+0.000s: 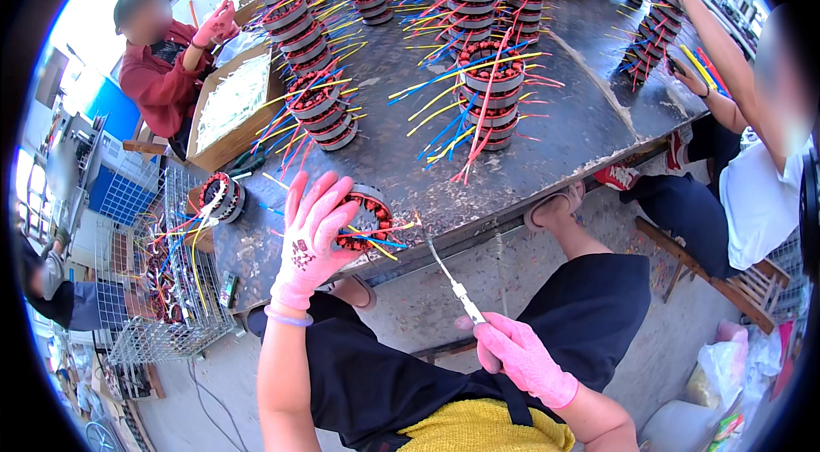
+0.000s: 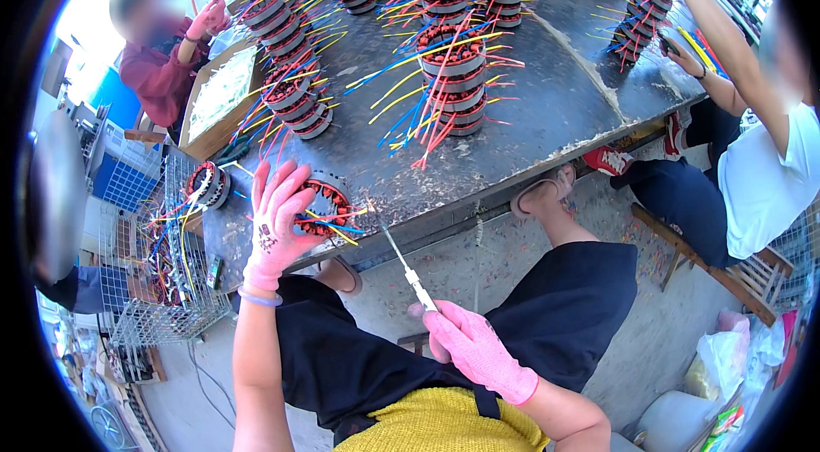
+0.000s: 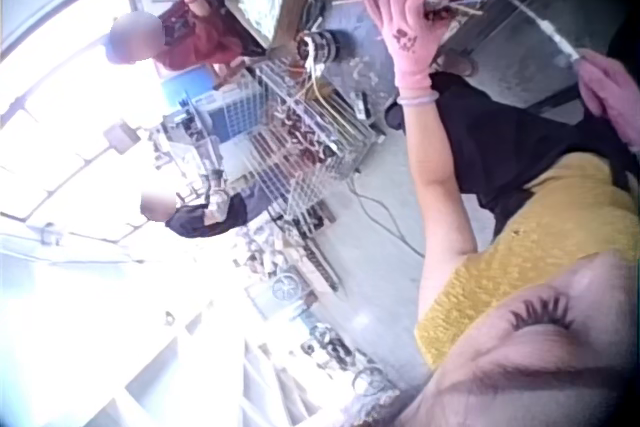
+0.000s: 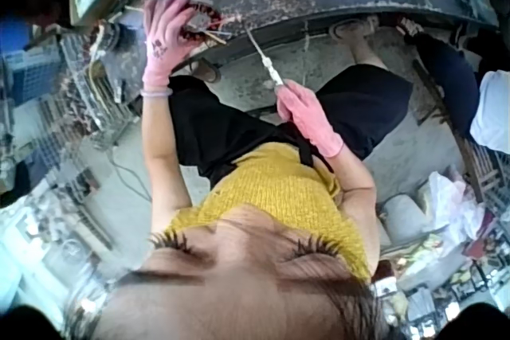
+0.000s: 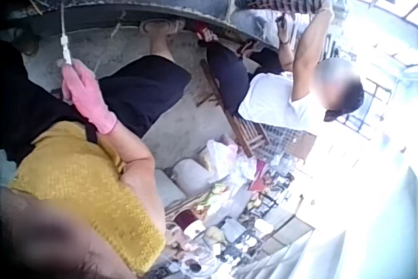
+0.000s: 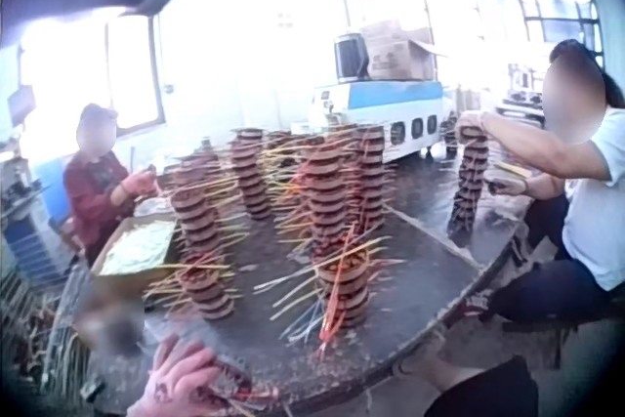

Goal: The person uses a soldering iron to melt solder onto the wire connections of a motor stator while wearing pink gloves.

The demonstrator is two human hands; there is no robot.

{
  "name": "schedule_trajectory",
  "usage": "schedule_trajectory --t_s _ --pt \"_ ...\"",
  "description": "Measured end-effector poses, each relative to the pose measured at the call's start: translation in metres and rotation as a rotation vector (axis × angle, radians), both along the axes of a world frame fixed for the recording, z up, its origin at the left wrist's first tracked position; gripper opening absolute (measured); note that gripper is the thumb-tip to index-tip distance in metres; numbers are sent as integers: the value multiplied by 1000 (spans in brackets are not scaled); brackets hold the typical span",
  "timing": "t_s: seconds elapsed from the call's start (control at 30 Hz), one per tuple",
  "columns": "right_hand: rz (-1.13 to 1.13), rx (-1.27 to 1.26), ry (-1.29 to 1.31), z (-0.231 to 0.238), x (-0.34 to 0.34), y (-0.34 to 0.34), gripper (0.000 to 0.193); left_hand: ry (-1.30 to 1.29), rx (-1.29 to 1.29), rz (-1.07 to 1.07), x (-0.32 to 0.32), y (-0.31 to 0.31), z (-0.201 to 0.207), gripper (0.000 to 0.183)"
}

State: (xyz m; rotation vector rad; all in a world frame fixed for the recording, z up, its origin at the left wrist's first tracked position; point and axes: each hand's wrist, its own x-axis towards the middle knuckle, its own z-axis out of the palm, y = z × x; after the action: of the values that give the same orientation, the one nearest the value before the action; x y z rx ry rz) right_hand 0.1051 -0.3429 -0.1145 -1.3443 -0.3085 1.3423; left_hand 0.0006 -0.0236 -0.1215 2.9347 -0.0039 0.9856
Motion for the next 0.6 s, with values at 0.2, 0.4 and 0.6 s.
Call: schedule_trajectory --t_s 0.2,0.4,0.6 --pt "-3 9 9 -2 0 -1 38 -2 24 -2 1 1 -4 81" --pt "-2 27 15 -2 0 -1 38 -2 13 -3 0 0 -3 74" --pt "-7 18 25 -2 0 -1 37 13 3 -4 0 0 -3 78"
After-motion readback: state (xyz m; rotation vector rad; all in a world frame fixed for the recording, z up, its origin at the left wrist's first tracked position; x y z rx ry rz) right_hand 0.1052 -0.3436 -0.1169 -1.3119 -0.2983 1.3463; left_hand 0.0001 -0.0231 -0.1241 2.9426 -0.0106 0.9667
